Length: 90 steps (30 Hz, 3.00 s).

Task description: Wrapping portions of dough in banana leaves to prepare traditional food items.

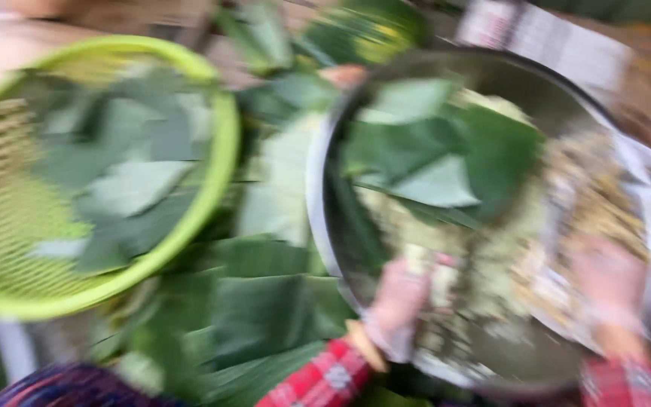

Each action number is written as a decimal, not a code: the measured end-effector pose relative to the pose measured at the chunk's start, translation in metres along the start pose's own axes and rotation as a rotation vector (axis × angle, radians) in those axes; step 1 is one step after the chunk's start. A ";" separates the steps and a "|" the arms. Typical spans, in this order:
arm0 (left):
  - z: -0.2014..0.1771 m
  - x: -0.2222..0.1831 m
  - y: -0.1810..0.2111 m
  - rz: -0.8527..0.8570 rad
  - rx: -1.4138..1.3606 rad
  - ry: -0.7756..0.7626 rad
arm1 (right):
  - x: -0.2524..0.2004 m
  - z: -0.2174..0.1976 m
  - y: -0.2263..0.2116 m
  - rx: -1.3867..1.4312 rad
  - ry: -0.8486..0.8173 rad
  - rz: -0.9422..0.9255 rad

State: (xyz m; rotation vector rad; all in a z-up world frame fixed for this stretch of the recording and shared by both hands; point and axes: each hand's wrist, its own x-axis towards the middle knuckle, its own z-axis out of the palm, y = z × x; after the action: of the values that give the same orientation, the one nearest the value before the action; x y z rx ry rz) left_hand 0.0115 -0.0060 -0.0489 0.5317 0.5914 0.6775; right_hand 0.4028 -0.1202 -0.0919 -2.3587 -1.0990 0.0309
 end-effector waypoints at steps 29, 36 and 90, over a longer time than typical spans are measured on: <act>0.000 0.023 0.007 -0.358 -0.580 0.150 | -0.146 -0.003 -0.324 0.531 -0.247 0.234; 0.027 0.001 0.052 -0.267 -0.536 0.359 | -0.140 -0.031 -0.323 0.410 -0.457 0.291; 0.011 -0.001 0.025 -0.018 -0.640 0.068 | -0.177 0.013 -0.317 0.502 -0.161 0.117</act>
State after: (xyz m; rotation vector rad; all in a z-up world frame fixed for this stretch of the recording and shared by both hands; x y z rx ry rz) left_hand 0.0070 0.0068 -0.0254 -0.0935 0.4086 0.8217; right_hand 0.0576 -0.0743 0.0125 -1.9833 -0.8942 0.4890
